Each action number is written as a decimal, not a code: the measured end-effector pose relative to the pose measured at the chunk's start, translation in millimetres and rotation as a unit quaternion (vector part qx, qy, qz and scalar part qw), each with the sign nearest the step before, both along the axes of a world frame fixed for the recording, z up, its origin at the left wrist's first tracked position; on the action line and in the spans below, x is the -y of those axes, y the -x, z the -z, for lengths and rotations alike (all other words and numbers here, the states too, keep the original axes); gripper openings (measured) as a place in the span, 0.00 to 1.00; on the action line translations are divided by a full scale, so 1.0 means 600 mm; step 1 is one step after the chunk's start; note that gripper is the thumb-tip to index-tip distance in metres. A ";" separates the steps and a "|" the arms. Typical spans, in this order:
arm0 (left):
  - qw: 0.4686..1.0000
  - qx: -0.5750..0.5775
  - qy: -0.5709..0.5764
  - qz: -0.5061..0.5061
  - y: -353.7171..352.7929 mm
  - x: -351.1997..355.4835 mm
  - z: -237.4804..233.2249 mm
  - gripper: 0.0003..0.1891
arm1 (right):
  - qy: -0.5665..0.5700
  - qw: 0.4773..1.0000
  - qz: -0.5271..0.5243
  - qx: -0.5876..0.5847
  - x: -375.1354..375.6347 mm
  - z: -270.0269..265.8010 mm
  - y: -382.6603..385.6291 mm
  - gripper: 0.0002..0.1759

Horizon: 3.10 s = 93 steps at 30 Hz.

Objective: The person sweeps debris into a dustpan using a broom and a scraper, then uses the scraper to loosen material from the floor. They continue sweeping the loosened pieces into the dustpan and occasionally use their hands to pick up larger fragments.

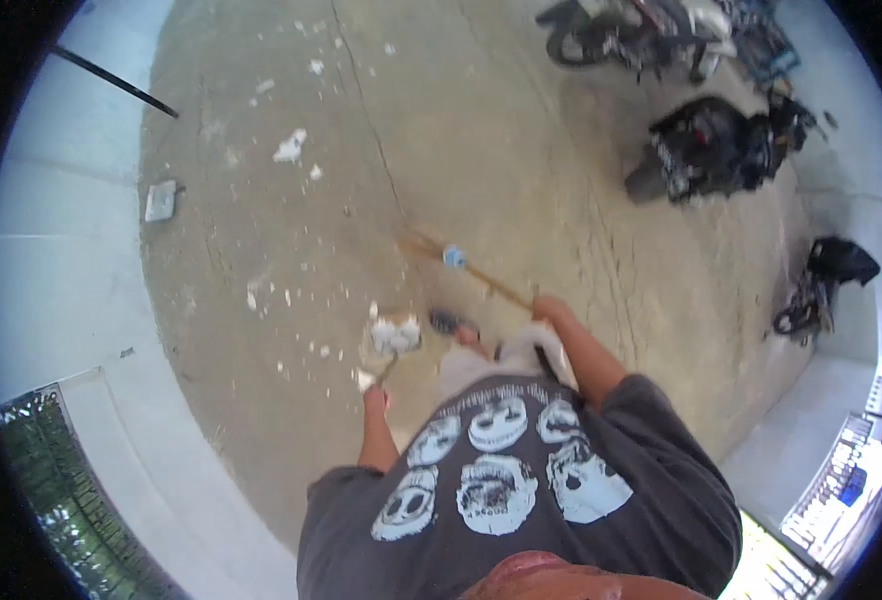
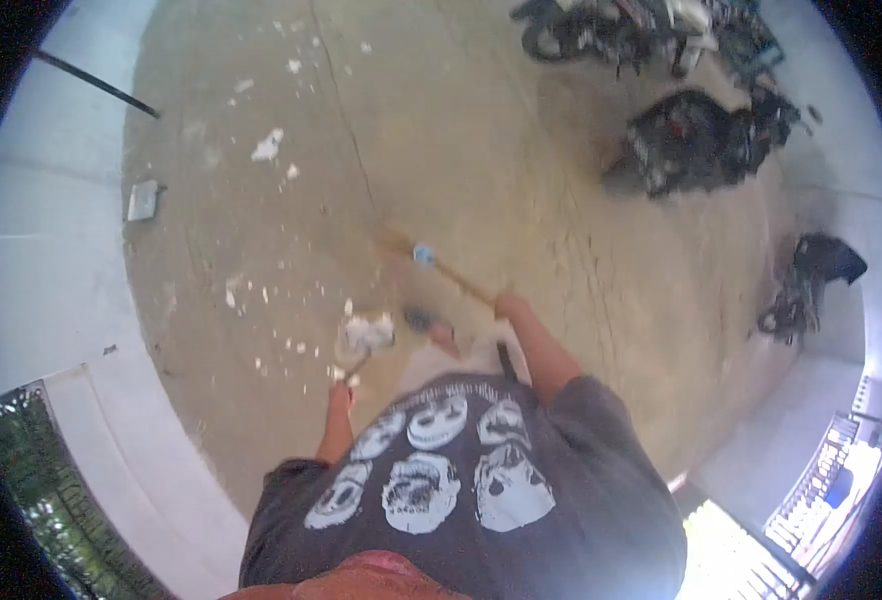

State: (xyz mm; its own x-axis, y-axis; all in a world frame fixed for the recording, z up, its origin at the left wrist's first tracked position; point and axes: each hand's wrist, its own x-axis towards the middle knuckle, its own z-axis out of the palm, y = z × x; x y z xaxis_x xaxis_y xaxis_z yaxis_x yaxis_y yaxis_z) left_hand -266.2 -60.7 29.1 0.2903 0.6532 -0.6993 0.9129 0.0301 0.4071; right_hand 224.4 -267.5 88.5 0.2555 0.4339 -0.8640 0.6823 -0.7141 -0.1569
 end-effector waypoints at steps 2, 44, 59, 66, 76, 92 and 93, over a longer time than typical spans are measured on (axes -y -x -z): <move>0.849 0.105 0.160 -0.493 -0.019 0.013 -0.041 0.14 | -0.028 0.997 0.066 0.035 0.026 -0.033 0.017 0.14; 0.772 0.176 0.197 -0.579 0.251 0.275 -0.138 0.17 | -0.292 0.943 0.156 -0.034 0.468 -0.184 0.420 0.66; 0.746 0.177 0.182 -0.616 0.472 0.303 -0.092 0.18 | -0.129 0.991 0.026 0.007 0.280 -0.264 0.578 0.65; 0.755 0.170 0.186 -0.605 0.540 0.304 -0.085 0.17 | -0.120 0.990 -0.001 0.072 0.303 -0.221 0.646 0.58; 0.759 0.171 0.176 -0.604 0.607 0.330 -0.053 0.16 | -0.231 0.966 0.085 -0.074 0.416 -0.212 0.694 0.51; 0.749 0.221 0.189 -0.595 0.628 0.388 -0.033 0.16 | -0.158 0.974 0.142 -0.082 0.472 -0.167 0.748 0.32; 0.750 0.221 0.185 -0.595 0.624 0.390 -0.040 0.16 | -0.197 0.961 0.156 -0.118 0.480 -0.159 0.746 0.26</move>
